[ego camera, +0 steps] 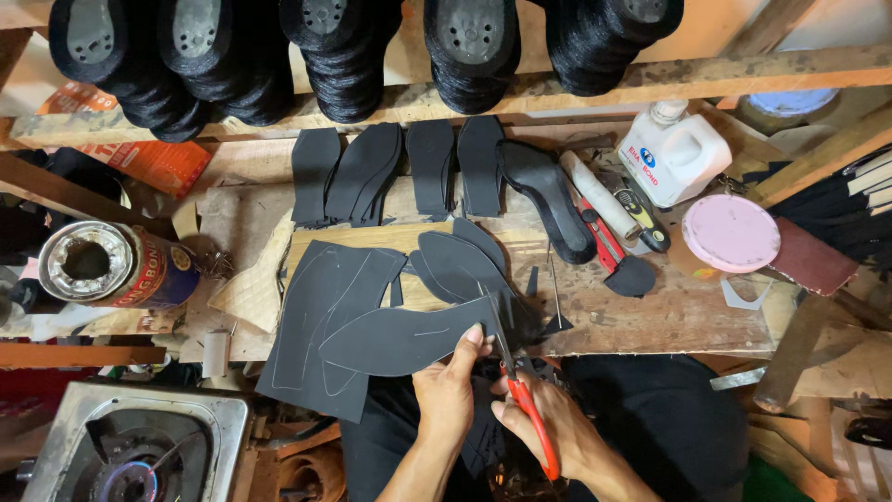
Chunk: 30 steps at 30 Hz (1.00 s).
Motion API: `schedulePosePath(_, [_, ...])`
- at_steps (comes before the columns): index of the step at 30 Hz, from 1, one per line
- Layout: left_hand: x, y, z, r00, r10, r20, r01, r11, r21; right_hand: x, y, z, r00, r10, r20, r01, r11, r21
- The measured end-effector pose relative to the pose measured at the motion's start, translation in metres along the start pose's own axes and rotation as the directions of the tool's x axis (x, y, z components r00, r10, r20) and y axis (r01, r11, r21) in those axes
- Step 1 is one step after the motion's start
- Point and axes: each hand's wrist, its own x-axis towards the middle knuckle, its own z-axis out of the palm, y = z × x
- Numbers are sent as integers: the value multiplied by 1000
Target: The person uses red-handled scissors to cut black rubber sheets along white shoe-shaped outlines. They rotate the sheets to follow the curves and trim multiple insoles, placing finished pieces on the workbench.
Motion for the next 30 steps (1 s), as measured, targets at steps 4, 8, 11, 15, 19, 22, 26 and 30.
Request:
schedulePosePath(4, [1,-1,0,1000,-4,-15,4,1000,5,1,-2,1,1000,1,-6,-1,1000,0])
schedulePosePath(8, [1,-3,0,1000,3,-7,-3,1000,15,0,-5,4,998,55,-26,-53,996,68])
schedulePosePath(11, [1,-3,1,1000,20,12,-20,1000,-15,0,-5,4,982,187,-10,-185,978,92])
schedulePosePath(15, [2,-2,4,1000,23,0,-23,999,-29,0,-3,6,977,206,-52,-199,972,123])
schedulePosePath(19, [2,0,5,1000,23,8,-23,999,-41,0,4,11,969,231,-88,-211,958,193])
schedulePosePath(22, [3,-1,4,1000,19,5,-18,999,-46,2,9,13,970,204,-130,-181,969,171])
schedulePosePath(26, [3,-3,4,999,38,9,-37,997,-72,1,11,15,974,158,-160,-132,977,165])
schedulePosePath(30, [3,-5,2,1000,5,-1,-5,997,-77,-2,10,15,972,180,-153,-149,969,197])
